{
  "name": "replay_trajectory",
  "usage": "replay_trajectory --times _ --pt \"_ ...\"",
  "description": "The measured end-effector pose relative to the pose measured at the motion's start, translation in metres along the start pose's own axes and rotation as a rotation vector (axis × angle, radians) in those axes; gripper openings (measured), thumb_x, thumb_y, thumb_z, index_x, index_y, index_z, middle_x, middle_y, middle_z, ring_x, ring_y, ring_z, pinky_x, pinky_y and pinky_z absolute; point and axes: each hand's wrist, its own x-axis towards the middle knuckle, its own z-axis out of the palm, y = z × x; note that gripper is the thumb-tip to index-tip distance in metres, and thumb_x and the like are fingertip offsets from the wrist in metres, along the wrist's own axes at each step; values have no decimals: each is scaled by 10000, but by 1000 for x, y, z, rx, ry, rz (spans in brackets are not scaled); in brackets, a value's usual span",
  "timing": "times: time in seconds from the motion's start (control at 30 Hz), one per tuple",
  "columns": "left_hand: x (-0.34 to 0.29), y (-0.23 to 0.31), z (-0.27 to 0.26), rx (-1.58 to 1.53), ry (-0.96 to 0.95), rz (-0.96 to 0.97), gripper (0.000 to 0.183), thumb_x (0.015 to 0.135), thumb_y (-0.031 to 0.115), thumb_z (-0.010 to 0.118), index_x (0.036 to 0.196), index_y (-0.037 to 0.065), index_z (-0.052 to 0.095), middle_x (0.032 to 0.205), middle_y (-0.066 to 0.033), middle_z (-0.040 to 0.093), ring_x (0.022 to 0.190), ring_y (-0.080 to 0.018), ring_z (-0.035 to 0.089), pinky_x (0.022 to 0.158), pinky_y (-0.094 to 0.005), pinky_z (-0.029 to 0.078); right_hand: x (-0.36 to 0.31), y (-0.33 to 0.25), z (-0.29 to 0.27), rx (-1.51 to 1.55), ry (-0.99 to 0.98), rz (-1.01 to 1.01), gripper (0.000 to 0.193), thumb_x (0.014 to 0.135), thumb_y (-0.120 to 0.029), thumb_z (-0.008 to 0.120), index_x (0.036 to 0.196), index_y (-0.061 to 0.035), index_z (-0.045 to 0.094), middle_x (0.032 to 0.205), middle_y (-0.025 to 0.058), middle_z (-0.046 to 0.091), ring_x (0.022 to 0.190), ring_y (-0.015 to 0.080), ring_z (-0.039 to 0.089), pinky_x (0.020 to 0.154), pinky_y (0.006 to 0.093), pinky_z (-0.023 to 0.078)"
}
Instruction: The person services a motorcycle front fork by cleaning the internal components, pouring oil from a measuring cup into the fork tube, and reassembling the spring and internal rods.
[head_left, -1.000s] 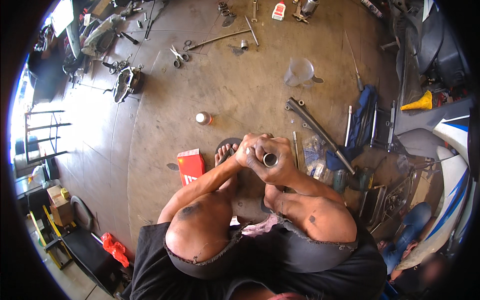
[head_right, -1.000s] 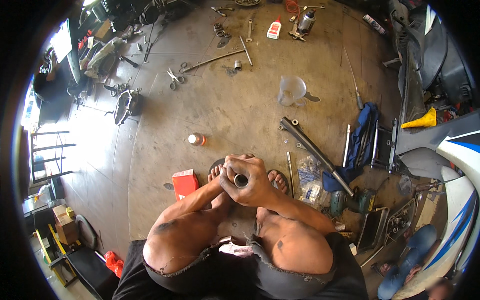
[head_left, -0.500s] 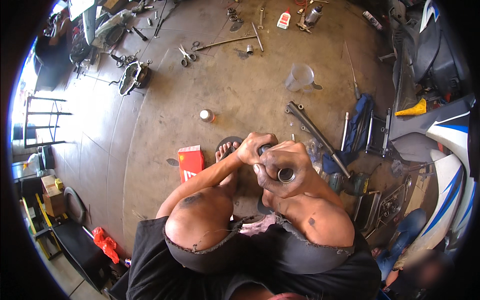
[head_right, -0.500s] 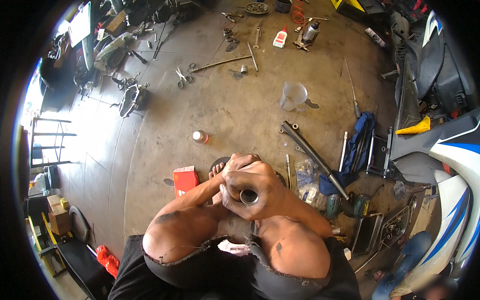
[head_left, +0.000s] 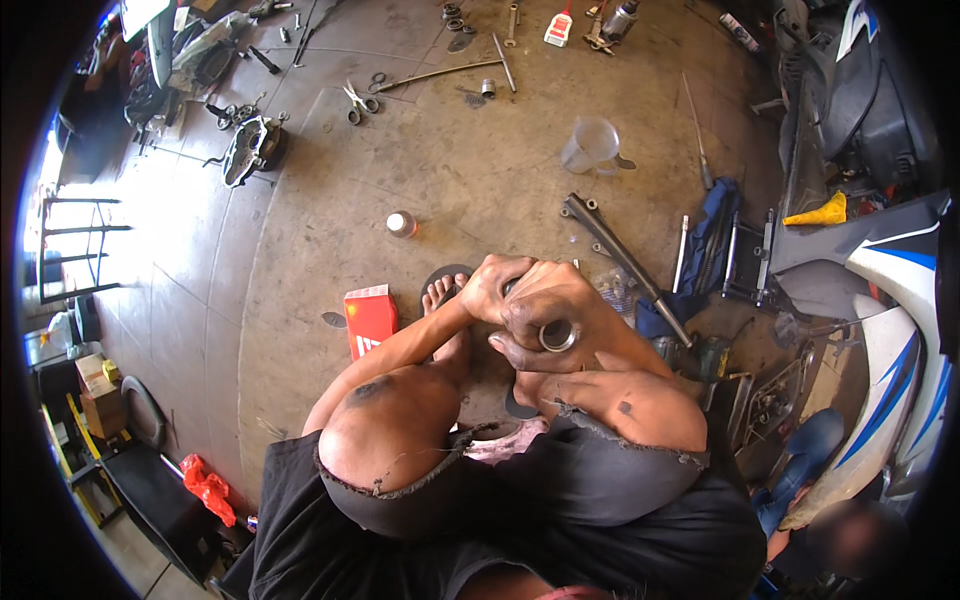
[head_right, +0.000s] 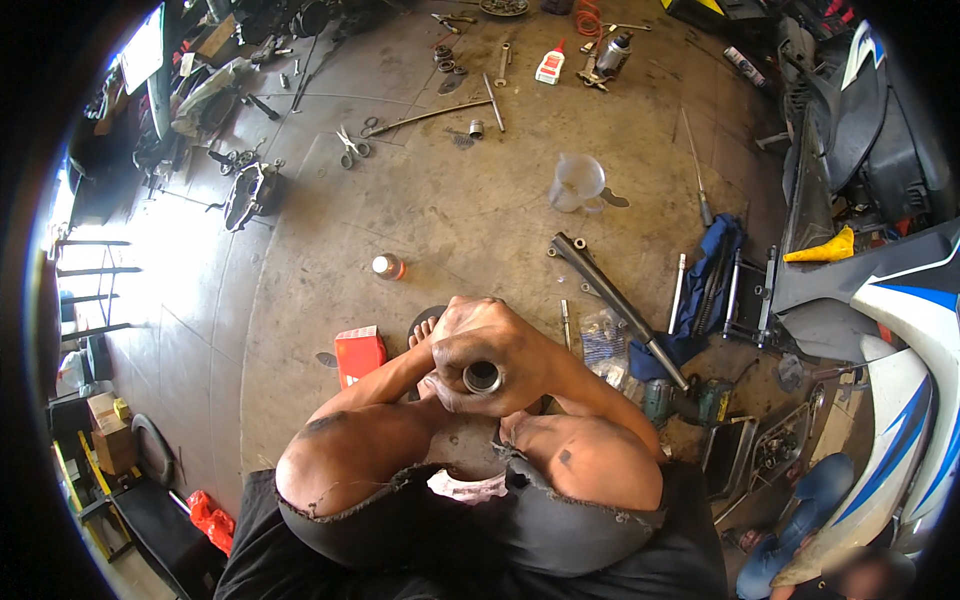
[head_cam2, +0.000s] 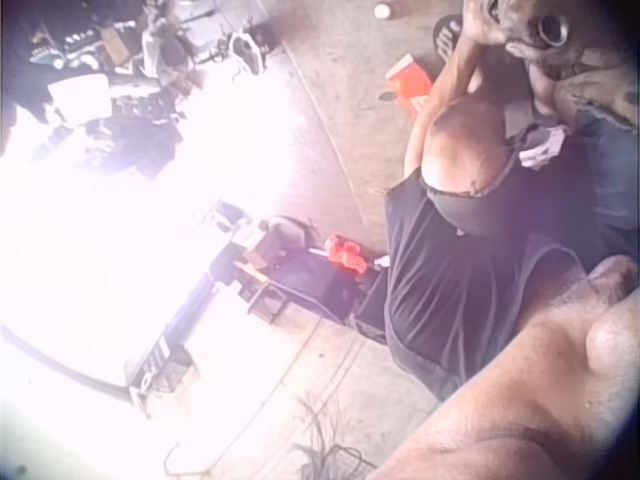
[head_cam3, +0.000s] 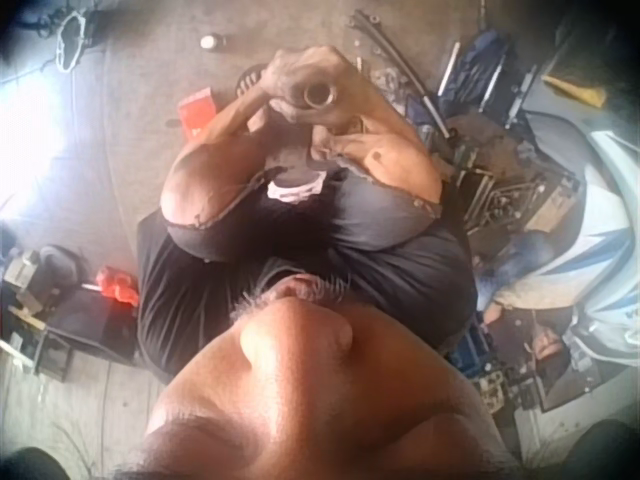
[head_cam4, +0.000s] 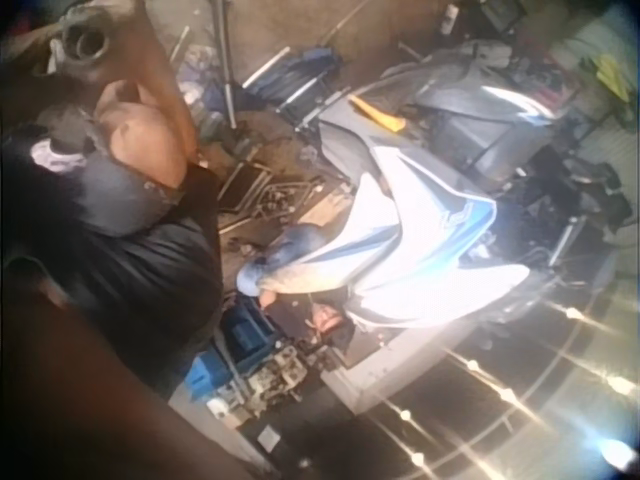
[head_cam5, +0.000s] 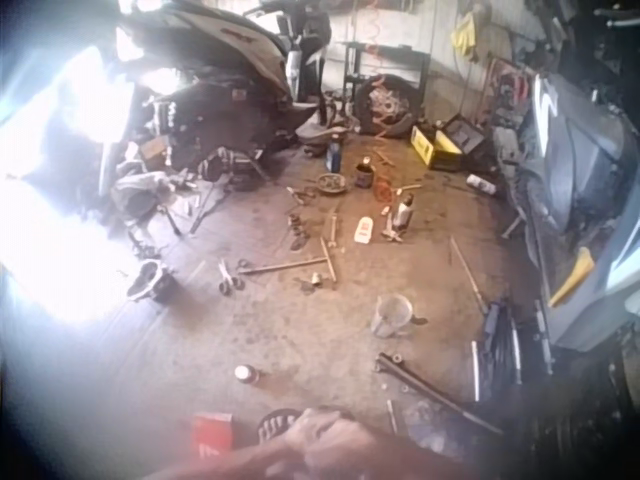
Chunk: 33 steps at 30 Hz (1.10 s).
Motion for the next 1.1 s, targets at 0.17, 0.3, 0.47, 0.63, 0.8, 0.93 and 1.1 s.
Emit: replay_trajectory --times 0.17,0.3,0.47,0.63,0.8,0.93,1.1 --pt "2 -3 1 58 26 -32 400 615 336 793 826 55 601 743 -114 579 673 -344 595 587 -395 471 -10 39 11 38 172 -38 281 699 36 738 643 -83 490 618 45 548 589 248 559 635 365 456" --pt "0 -11 3 142 48 94 366 609 318 770 829 71 612 768 -96 555 694 -329 596 577 -394 469 -14 46 12 31 180 12 269 698 57 736 653 -73 504 633 60 558 588 267 562 611 371 466" --pt "-9 -17 9 84 136 98 406 600 353 794 841 78 617 796 -102 550 689 -329 585 570 -392 464 -22 67 13 21 137 59 251 691 52 743 661 -68 525 648 72 583 609 273 594 642 366 490" --pt "11 -11 2 54 44 62 440 610 378 809 886 82 636 819 -106 555 708 -334 591 588 -399 473 -35 63 8 -23 243 117 242 675 37 749 658 -70 532 692 74 618 637 260 622 643 347 495" --pt "-2 -22 7 -41 103 79 529 617 417 807 985 69 656 894 -124 615 782 -354 619 660 -418 501 -30 66 11 -74 167 212 259 665 24 752 655 -81 515 659 61 585 620 257 596 647 342 498" --pt "-5 -10 -1 68 151 66 478 624 389 786 967 78 663 907 -142 636 759 -378 632 659 -427 519 -30 75 15 -127 148 139 271 642 6 765 649 -80 508 646 63 562 633 266 579 661 363 491" --pt "-4 -8 -2 2 136 22 396 624 355 766 892 84 657 888 -149 635 734 -373 626 630 -426 518 -34 81 14 -136 151 159 262 570 10 743 681 -77 522 671 70 579 695 282 603 678 364 490"
